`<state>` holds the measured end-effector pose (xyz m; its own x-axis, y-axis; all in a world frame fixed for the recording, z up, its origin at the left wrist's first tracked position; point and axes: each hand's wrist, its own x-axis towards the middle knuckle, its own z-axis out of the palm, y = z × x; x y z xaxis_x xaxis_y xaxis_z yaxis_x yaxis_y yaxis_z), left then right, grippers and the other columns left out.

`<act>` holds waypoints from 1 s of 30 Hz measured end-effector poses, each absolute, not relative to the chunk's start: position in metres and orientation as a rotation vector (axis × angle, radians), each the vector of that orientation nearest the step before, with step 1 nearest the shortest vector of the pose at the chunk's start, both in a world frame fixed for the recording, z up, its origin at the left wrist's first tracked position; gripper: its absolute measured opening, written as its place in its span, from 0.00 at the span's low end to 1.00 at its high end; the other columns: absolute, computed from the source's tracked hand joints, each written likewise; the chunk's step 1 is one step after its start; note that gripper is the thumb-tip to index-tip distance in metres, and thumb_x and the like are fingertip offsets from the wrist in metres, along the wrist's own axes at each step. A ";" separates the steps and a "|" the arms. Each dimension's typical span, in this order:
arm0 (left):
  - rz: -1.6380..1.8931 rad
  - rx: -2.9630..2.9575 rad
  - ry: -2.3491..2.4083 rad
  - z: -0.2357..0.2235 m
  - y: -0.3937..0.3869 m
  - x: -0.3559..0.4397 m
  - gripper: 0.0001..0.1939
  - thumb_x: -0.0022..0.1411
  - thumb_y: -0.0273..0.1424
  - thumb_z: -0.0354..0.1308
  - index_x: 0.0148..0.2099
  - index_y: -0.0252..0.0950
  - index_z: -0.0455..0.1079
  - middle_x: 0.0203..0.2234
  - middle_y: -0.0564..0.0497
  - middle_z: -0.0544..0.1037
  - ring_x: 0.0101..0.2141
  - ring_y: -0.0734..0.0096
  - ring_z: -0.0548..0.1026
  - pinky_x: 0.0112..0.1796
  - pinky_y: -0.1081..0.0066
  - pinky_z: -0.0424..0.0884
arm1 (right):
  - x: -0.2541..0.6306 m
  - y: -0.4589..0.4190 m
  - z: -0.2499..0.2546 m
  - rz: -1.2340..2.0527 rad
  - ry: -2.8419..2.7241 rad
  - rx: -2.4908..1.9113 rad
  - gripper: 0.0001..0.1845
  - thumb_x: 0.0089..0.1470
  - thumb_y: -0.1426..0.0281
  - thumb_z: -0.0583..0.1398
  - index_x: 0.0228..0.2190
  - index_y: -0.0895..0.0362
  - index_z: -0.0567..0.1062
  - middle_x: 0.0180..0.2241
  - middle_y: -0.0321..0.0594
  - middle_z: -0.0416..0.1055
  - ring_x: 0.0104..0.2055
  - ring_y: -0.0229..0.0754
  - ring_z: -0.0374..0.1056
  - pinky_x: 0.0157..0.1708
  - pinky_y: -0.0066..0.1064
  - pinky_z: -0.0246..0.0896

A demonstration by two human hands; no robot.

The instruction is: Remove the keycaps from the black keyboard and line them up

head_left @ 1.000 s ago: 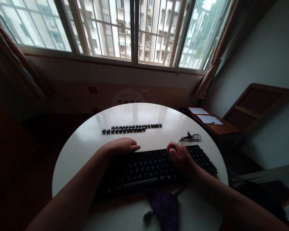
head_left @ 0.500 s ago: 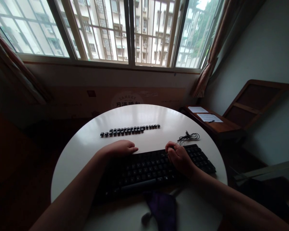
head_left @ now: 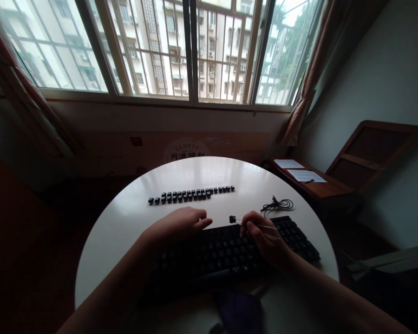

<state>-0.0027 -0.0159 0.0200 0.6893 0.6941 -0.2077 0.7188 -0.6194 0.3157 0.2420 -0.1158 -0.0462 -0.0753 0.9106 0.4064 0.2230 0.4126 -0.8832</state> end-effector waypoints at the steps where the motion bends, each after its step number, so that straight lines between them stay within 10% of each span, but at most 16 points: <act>1: -0.056 2.536 1.069 0.024 -0.023 0.000 0.24 0.68 0.51 0.42 0.41 0.39 0.71 0.37 0.46 0.78 0.36 0.59 0.73 0.35 0.67 0.64 | 0.242 -0.119 -0.044 0.755 -1.638 -1.010 0.10 0.63 0.65 0.52 0.34 0.54 0.71 0.28 0.37 0.71 0.26 0.37 0.63 0.27 0.29 0.59; 5: 0.037 2.516 0.992 0.035 -0.047 0.013 0.23 0.68 0.51 0.44 0.54 0.43 0.66 0.46 0.46 0.77 0.44 0.55 0.73 0.39 0.66 0.65 | 0.244 -0.125 -0.041 0.624 -1.822 -0.938 0.10 0.63 0.68 0.52 0.37 0.53 0.73 0.28 0.35 0.70 0.27 0.38 0.63 0.29 0.29 0.59; 14: 0.062 2.529 0.893 0.038 -0.052 0.020 0.15 0.69 0.43 0.45 0.44 0.41 0.67 0.40 0.48 0.76 0.38 0.60 0.72 0.36 0.67 0.65 | 0.240 -0.124 -0.043 0.496 -1.988 -0.761 0.13 0.63 0.74 0.51 0.44 0.50 0.71 0.34 0.38 0.73 0.27 0.38 0.65 0.27 0.29 0.60; 25: 0.187 2.486 0.842 0.032 -0.049 0.013 0.15 0.70 0.41 0.42 0.44 0.39 0.64 0.38 0.48 0.75 0.36 0.62 0.71 0.35 0.67 0.66 | 0.242 -0.126 -0.032 -0.252 -1.933 -0.889 0.18 0.59 0.79 0.51 0.46 0.53 0.73 0.56 0.48 0.66 0.58 0.52 0.62 0.52 0.47 0.63; 30: 0.158 2.499 0.815 0.031 -0.047 0.011 0.15 0.70 0.41 0.42 0.43 0.39 0.66 0.37 0.48 0.75 0.37 0.62 0.71 0.35 0.67 0.66 | 0.240 -0.117 -0.024 -0.219 -2.087 -0.844 0.18 0.60 0.81 0.51 0.46 0.53 0.72 0.36 0.40 0.73 0.31 0.38 0.69 0.29 0.29 0.65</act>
